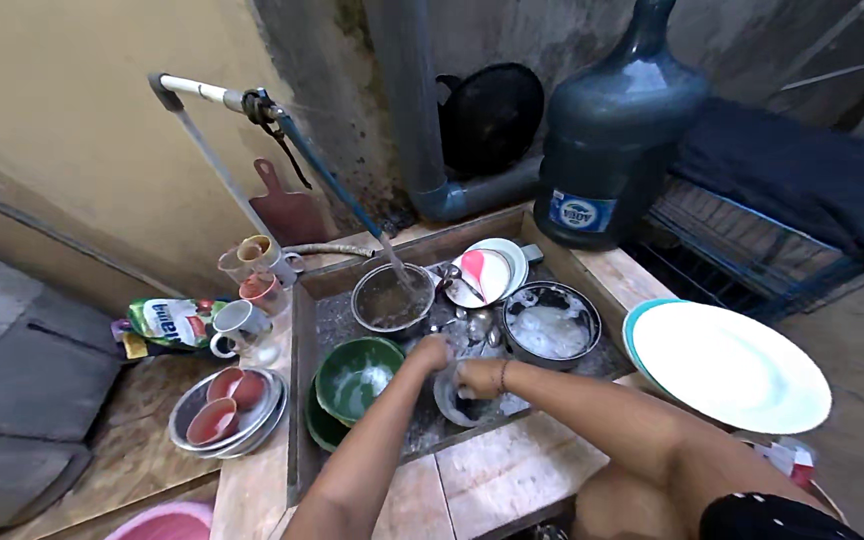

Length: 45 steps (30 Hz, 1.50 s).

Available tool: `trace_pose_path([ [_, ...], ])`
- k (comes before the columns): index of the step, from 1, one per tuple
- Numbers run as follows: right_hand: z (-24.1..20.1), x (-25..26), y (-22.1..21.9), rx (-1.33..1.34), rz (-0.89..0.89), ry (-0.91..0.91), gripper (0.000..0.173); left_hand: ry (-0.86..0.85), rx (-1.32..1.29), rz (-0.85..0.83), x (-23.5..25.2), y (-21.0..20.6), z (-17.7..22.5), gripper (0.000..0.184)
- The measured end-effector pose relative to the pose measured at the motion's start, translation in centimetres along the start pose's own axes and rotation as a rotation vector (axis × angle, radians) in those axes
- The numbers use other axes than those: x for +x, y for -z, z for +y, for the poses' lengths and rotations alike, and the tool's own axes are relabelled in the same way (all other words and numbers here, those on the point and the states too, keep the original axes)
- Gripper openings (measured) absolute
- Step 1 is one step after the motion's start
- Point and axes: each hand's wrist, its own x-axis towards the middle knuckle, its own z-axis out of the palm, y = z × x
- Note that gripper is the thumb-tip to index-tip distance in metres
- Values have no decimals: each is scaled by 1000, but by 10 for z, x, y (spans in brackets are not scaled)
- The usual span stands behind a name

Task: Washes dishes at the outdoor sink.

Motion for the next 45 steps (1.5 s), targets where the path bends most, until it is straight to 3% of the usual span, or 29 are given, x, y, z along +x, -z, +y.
trace_pose_path([
  [2, 13, -7, 24, 84, 182, -3, 27, -7, -80, 46, 5, -7, -3, 44],
  [5, 59, 7, 45, 43, 338, -214, 30, 35, -260, 189, 2, -23, -6, 40],
  [9, 96, 49, 50, -91, 329, -488, 34, 5, -412, 303, -15, -41, -12, 38],
  [14, 113, 87, 39, -79, 279, -637, 34, -63, -490, 293, -41, -45, -28, 35],
  [20, 106, 71, 48, -237, 147, -538, 30, -92, -587, 347, -54, -47, -48, 35],
  [26, 75, 23, 95, -422, -10, -373, 26, -170, -642, 372, -57, -47, -34, 32],
  [29, 61, 6, 123, -372, 28, -333, 28, -191, -725, 362, -49, -43, -23, 33],
  [33, 57, -9, 162, -257, 89, -305, 30, -19, -1189, 357, -35, -26, 5, 39],
  [37, 29, -24, 177, -293, 62, -213, 27, 127, -1756, 198, -24, 12, 21, 80],
  [38, 18, -27, 175, -323, 54, -199, 25, 152, -1842, 166, -19, 22, 21, 79],
  [41, -6, -37, 159, -387, 60, -207, 21, 209, -1892, 152, 0, 41, 16, 40],
  [45, 0, -38, 128, -377, 129, -230, 24, 313, -1575, 141, 25, 65, 5, 44],
])
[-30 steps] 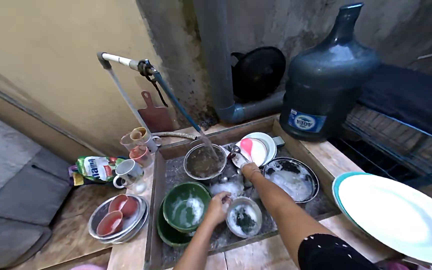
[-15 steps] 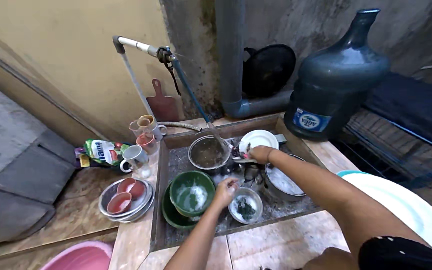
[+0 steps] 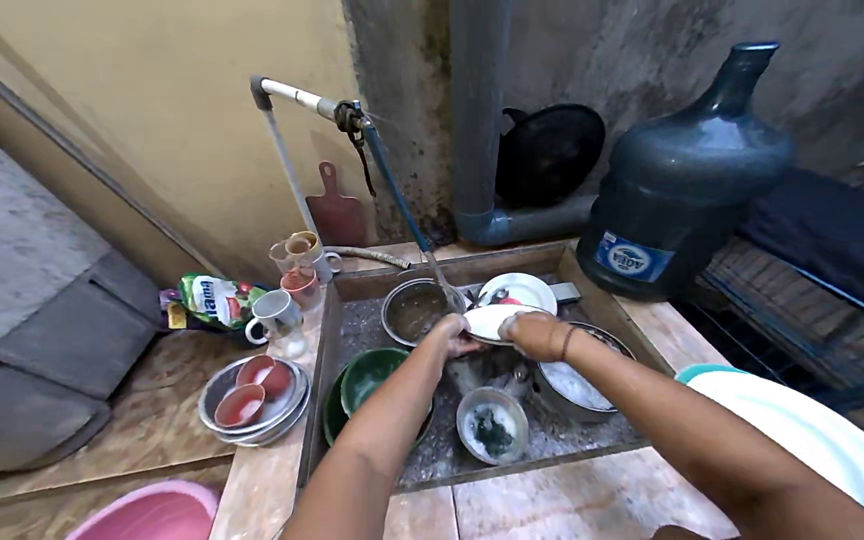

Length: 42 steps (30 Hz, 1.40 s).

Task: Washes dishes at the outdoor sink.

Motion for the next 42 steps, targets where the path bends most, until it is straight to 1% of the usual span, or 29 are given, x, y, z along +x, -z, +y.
trace_pose_path([
  [2, -4, 2, -17, 47, 72, -27, 29, -66, 199, 67, 8, 0, 13, 46],
  [5, -22, 0, -36, 160, 177, -43, 35, -256, 581, 167, 27, 10, 32, 38],
  [7, -40, 1, -55, 246, 151, 1, 31, -386, 686, 203, 42, 18, 46, 44],
  [9, -54, 8, -83, 286, 23, 98, 27, -475, 669, 243, 55, 21, 57, 48],
  [12, -72, 22, -132, 237, -176, 212, 30, -528, 601, 291, 63, 15, 68, 54],
  [15, -82, 28, -162, 198, -295, 186, 36, -658, 470, 264, 68, 8, 67, 44],
  [16, -81, 30, -166, 207, -312, 170, 36, -669, 421, 251, 66, 6, 64, 44],
  [17, -80, 32, -167, 220, -329, 155, 37, -642, 354, 240, 63, 2, 60, 46],
  [18, -80, 31, -164, 233, -349, 138, 37, -567, 261, 223, 54, -2, 56, 48],
  [20, -85, 25, -156, 241, -366, 99, 33, -331, -12, 173, 34, -7, 47, 40],
  [21, -88, 21, -150, 240, -348, 74, 32, -220, -144, 132, 26, -7, 43, 44],
  [22, -90, 18, -144, 231, -318, 56, 30, -146, -252, 96, 19, -7, 37, 50],
  [24, -94, 13, -130, 171, -263, 18, 28, -86, -370, 50, 7, -6, 21, 50],
  [26, -95, 5, -109, 135, -231, -47, 30, -67, -420, 10, -5, -6, 8, 46],
  [28, -89, -2, -95, 125, -195, -101, 35, -51, -412, -1, -13, -7, -2, 41],
  [29, -83, -5, -89, 131, -178, -126, 40, -48, -385, 0, -15, -6, -6, 40],
  [30, -76, -8, -81, 148, -160, -152, 52, -57, -341, 7, -18, -6, -9, 41],
  [31, -68, -12, -73, 201, -142, -176, 59, -74, -276, 19, -22, -4, -12, 44],
  [32, -59, -19, -63, 293, -111, -186, 61, -99, -208, 24, -27, -2, -16, 51],
  [33, -50, -26, -53, 408, -59, -181, 58, -125, -145, 11, -33, 2, -21, 61],
  [34, -40, -34, -44, 527, 32, -169, 54, -146, -105, -7, -39, 5, -27, 71],
  [35, -30, -39, -37, 637, 144, -164, 51, -165, -94, -25, -45, 8, -33, 76],
  [36, -22, -41, -33, 737, 274, -166, 48, -175, -107, -42, -51, 9, -40, 79],
  [38, -10, -33, -35, 883, 519, -221, 49, -173, -166, -61, -60, 8, -57, 80],
  [39, -6, -22, -42, 909, 604, -258, 51, -167, -184, -70, -67, 4, -65, 78],
  [40, -4, -8, -53, 892, 652, -288, 53, -155, -199, -86, -75, -1, -72, 78],
  [42, -9, 16, -78, 766, 649, -260, 53, -145, -189, -127, -86, -14, -84, 77],
])
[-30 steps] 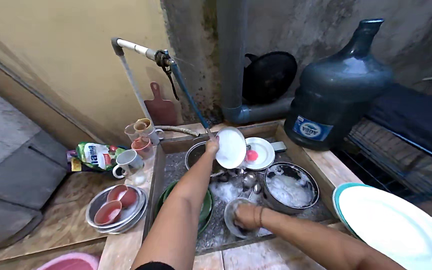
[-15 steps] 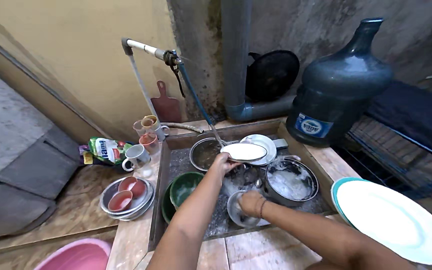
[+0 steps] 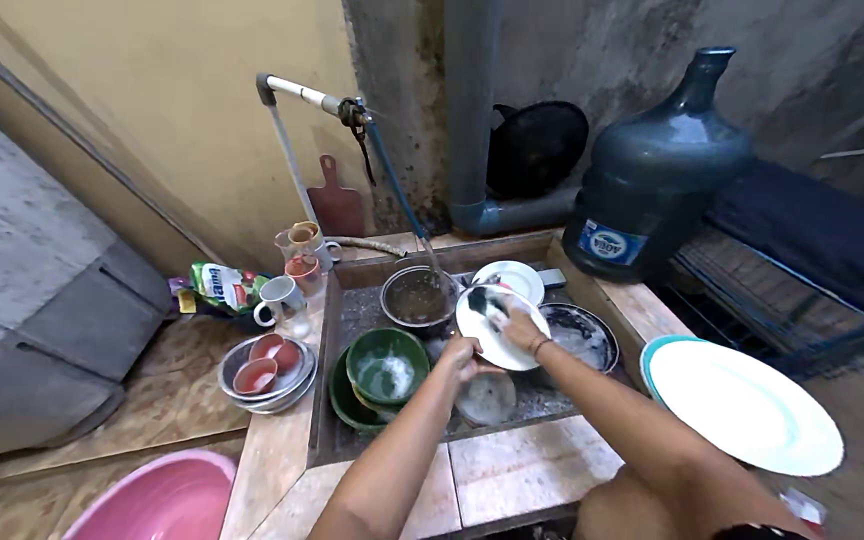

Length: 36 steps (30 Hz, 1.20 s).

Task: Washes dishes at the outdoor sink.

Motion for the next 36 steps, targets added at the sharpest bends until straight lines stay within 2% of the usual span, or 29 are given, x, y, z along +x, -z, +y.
trace_pose_path([
  [2, -5, -15, -22, -66, -125, 111, 51, -6, 46, -26, -1, -2, -9, 79],
  [5, -7, -39, -18, -43, -311, 301, 43, -74, 53, 65, 5, 14, -5, 57],
  [6, 3, -38, -14, -52, -294, 316, 41, -111, 39, 69, 4, 23, 0, 60],
  [8, 27, -27, -8, -93, -133, 214, 38, -148, 37, 3, 0, 35, 5, 77],
  [10, 33, -11, -12, -74, 12, 127, 56, -153, 118, -72, -6, 28, 4, 80],
  [11, 25, -8, -16, -75, 23, 122, 62, -154, 180, -106, -7, 21, 4, 82],
  [14, -6, -27, -32, -90, -176, 194, 53, -173, 256, -87, 0, 13, 5, 85],
  [16, 0, -41, -35, -66, -272, 264, 52, -194, 225, -31, 1, 24, 11, 84],
  [20, 19, -16, -14, -293, -127, 155, 64, -147, 197, -96, -8, 32, 10, 78],
  [22, 3, -11, -20, -209, -96, 189, 57, -96, 253, -132, -9, 19, 2, 81],
  [25, -12, -34, -36, -58, -186, 315, 44, -104, 279, -108, -4, 14, 0, 81],
  [26, -15, -37, -37, -32, -164, 350, 43, -106, 311, -122, -5, 14, 4, 79],
  [28, -24, -33, -22, -106, -155, 306, 43, -88, 387, -161, -11, 10, 8, 75],
  [30, -24, -11, 0, -323, -196, 186, 51, -57, 387, -176, -20, 3, 5, 76],
  [33, 10, 3, 14, -502, -119, 73, 56, -73, 245, -98, -22, 0, -2, 84],
  [36, 23, -28, 11, -440, -326, 47, 60, -147, 134, 25, -13, 9, 4, 85],
])
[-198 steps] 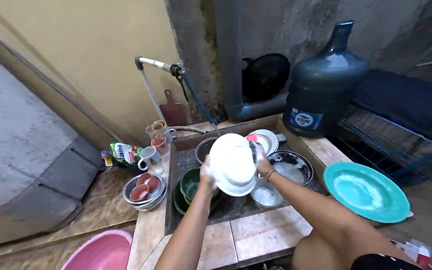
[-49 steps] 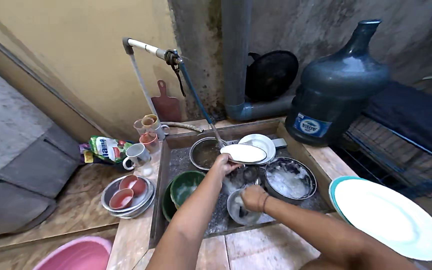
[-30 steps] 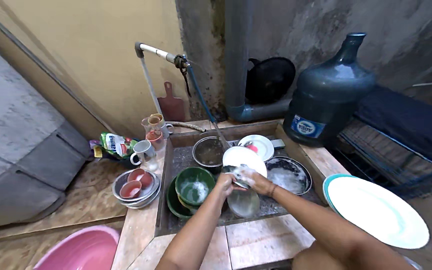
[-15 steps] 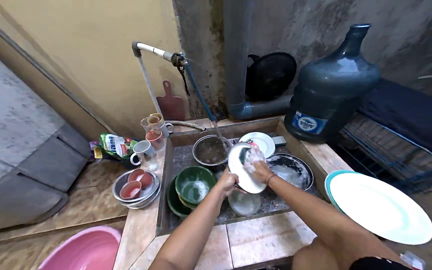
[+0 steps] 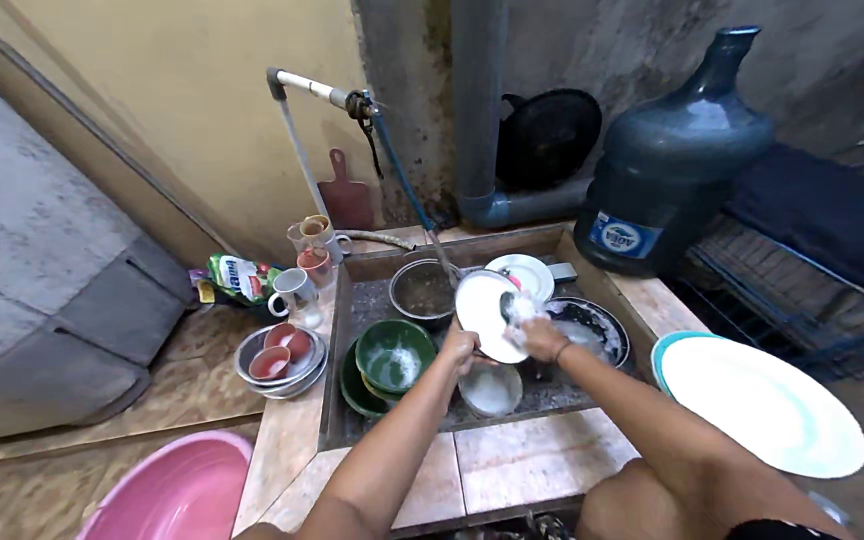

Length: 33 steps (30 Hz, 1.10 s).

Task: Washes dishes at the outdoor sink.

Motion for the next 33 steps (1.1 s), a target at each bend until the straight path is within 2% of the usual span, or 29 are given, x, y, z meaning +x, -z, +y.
trace_pose_path([
  [2, -16, -13, -15, 175, -63, 153, 63, -23, 15, 44, 8, 5, 6, 76],
  [3, -30, -15, -17, 242, -68, 214, 70, -30, 70, 53, 10, 5, 9, 68],
  [4, -43, -14, -17, 278, -55, 262, 76, -41, 165, 51, 9, 4, 14, 57],
  [5, -56, -14, -16, 303, -17, 285, 72, -60, 287, 40, 6, 4, 20, 49],
  [6, -69, -15, -12, 344, 30, 288, 66, -91, 426, 26, 4, 4, 27, 48],
  [8, -85, -20, 1, 472, 157, 267, 58, -186, 648, -2, 3, 5, 44, 60],
  [10, -92, -22, 16, 643, 294, 249, 56, -338, 723, -7, 8, 9, 53, 64],
  [12, -94, -21, 29, 865, 397, 241, 62, -448, 619, 8, 22, 15, 47, 60],
  [13, -95, -21, 36, 1005, 420, 209, 64, -427, 496, -11, 30, 19, 40, 61],
  [15, -97, -23, 49, 1274, 436, 111, 62, -274, 170, -7, 59, 28, 18, 68],
  [17, -95, -25, 60, 1390, 461, 29, 57, -136, -195, 23, 80, 37, -1, 73],
  [20, -74, -15, 70, 1252, 625, -6, 52, -193, -604, -121, 69, 40, -8, 65],
  [23, -40, -2, 72, 755, 778, -23, 47, -304, -769, -250, 36, 27, 11, 70],
  [25, -30, 0, 65, 461, 751, -66, 42, -338, -741, -331, 22, 18, 22, 67],
  [27, -39, -5, 46, 346, 668, -92, 46, -332, -652, -359, 19, 6, 30, 64],
  [30, -67, -12, 9, 441, 539, -180, 62, -359, -482, -282, 22, -10, 24, 59],
  [33, -95, -19, -10, 569, 496, -175, 56, -404, -301, -119, 21, -20, 14, 55],
])
